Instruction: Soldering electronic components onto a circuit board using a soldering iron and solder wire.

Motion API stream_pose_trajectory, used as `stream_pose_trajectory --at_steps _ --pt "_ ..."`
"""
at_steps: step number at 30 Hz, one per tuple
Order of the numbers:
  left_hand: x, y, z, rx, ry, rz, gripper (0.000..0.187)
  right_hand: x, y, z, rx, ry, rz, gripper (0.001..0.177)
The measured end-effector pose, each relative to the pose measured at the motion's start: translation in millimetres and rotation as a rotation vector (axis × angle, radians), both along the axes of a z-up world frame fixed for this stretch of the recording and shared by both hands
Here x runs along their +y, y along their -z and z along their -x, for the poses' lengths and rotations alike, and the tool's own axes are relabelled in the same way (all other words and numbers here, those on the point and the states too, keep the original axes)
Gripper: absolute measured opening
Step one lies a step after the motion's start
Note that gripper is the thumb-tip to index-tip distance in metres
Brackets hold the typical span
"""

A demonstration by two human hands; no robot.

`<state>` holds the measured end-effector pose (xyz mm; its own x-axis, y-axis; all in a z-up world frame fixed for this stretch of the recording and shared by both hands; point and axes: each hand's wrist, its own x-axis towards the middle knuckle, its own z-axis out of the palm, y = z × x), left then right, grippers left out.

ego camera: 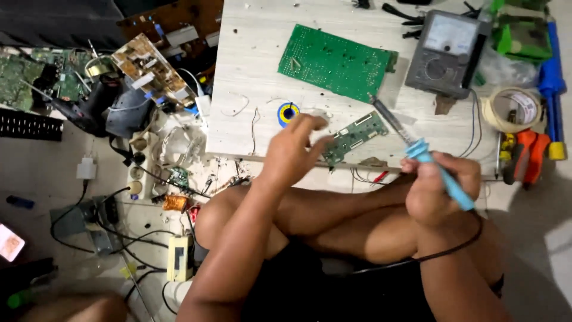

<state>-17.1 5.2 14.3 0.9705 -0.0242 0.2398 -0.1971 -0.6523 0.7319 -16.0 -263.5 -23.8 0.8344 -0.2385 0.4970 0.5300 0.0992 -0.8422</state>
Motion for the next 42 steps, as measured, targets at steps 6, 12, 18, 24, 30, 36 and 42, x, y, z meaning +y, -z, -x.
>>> stream_pose_trajectory --at_steps 6,12,18,24,30,36,42 --pt "-16 31 -6 0.036 0.105 -0.194 0.076 4 -31 -9 0.569 -0.091 -0.539 0.016" --pt "-19 31 -12 0.096 0.103 -0.289 0.076 0 -34 -18 0.703 -0.073 -0.638 0.019" --pt "-17 27 -12 0.022 0.096 -0.210 0.073 2 -35 -19 0.703 -0.160 -0.599 0.029" --pt "-15 3 -14 -0.457 0.061 -0.154 0.049 1 -27 -22 0.820 -0.215 -0.675 0.028" --pt "-18 -1 -13 -0.526 0.000 -0.350 0.049 8 -34 -20 0.924 -0.226 -0.731 0.029" --pt "-14 13 -24 -0.382 -0.276 -0.248 0.085 4 -20 -19 0.949 -0.200 -0.712 0.028" --pt "-9 12 -28 -0.594 -0.242 -0.118 0.014 -3 -6 -21 0.840 -0.266 -0.635 0.026"
